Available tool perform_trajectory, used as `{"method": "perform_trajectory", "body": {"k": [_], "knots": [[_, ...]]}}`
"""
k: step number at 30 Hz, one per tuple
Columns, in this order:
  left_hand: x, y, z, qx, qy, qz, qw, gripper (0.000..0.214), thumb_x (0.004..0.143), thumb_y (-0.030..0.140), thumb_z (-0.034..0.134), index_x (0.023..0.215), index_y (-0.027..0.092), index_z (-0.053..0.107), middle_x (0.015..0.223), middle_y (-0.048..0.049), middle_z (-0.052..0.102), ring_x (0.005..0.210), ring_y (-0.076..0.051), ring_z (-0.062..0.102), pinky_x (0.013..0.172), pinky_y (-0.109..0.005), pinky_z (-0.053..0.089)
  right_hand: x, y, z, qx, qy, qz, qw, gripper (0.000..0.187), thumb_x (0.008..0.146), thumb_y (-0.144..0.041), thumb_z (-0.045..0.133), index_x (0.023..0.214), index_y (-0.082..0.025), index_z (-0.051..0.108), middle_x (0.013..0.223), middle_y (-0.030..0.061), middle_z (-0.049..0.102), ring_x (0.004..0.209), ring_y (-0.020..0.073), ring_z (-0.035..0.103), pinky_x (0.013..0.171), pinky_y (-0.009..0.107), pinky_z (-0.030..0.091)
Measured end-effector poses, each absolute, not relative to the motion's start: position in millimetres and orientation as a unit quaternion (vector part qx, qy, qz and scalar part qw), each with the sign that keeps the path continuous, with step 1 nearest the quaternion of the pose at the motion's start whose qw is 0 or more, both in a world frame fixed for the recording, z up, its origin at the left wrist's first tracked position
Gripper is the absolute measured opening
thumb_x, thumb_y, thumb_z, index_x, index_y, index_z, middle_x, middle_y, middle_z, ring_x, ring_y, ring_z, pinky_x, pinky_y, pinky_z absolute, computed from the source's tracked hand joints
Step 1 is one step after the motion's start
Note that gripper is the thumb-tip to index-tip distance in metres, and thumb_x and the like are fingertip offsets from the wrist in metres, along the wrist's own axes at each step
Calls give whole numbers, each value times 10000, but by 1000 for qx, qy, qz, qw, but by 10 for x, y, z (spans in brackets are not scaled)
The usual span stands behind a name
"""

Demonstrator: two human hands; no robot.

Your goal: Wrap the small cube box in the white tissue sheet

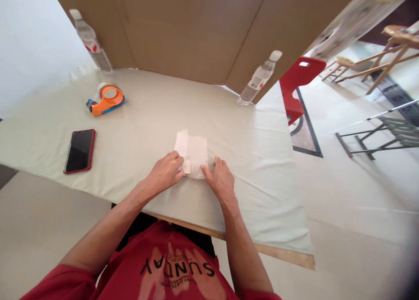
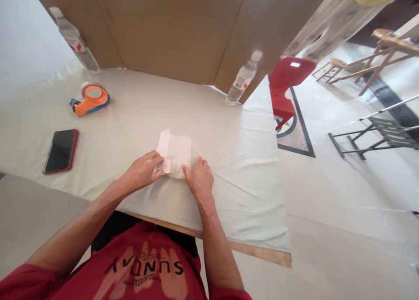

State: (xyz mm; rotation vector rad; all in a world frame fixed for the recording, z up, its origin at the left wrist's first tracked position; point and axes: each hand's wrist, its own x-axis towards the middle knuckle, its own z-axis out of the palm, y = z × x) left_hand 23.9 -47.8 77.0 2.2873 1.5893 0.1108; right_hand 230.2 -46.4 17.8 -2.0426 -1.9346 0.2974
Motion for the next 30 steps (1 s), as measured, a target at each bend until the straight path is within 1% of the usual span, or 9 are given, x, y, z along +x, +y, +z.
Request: {"method": "perform_trajectory", "body": {"k": [6,8,12,14,17,20,23,26,30], "knots": [[279,-536,762,795,579,36,179,151,891,157,524,989,165,639,1122,-136,621,1034,-265,615,848,-353,514,2206,-386,344,-727,-658,182,76,365,918,-484,596,1103,-172,627,935,106,743,885,270,705,706,333,451],[268,-521,764,798,574,30,180,155,891,159,526,991,160,645,1127,-139,623,1041,-272,614,857,-360,513,2202,-365,390,-731,-647,204,67,317,912,-471,609,1055,-190,640,894,86,748,870,255,703,702,320,433],[239,-481,769,806,561,39,183,143,889,179,547,979,163,657,1107,-135,624,1042,-274,609,867,-367,512,2233,-372,405,-735,-634,229,67,207,889,-421,615,853,-218,636,814,56,722,818,233,670,669,302,389],[232,-469,769,809,557,41,184,141,890,182,550,971,162,664,1093,-133,625,1030,-272,610,867,-368,512,2243,-394,385,-718,-645,241,97,146,865,-343,605,785,-222,607,812,41,699,793,207,639,669,293,379],[230,-466,765,809,558,37,180,142,891,185,553,962,158,673,1084,-132,627,1033,-271,607,870,-366,512,2249,-429,337,-686,-648,270,193,124,836,-290,567,735,-218,556,807,22,661,737,170,585,681,286,384],[230,-472,767,809,560,33,176,173,904,202,554,1005,156,688,1124,-130,620,1057,-266,602,871,-357,514,2238,-458,287,-651,-601,347,309,185,831,-356,551,709,-222,513,667,-22,575,632,143,518,642,274,398],[234,-477,792,806,568,26,164,213,915,227,565,1063,168,706,1183,-129,595,1086,-263,596,866,-342,514,2178,-484,255,-608,-557,401,400,232,806,-414,590,705,-216,523,636,-37,535,601,128,489,609,264,411],[244,-472,830,796,582,11,168,229,918,253,578,1091,187,713,1166,-122,588,1061,-254,608,849,-333,512,2070,-502,254,-584,-533,423,442,242,804,-425,621,726,-206,554,654,-32,554,604,123,497,599,259,420],[257,-448,844,783,587,1,206,261,918,228,562,1142,178,686,1085,-108,616,972,-234,638,831,-328,504,1911,-498,287,-558,-528,447,459,226,814,-411,638,746,-203,582,668,-29,585,604,119,514,606,254,442]]}}
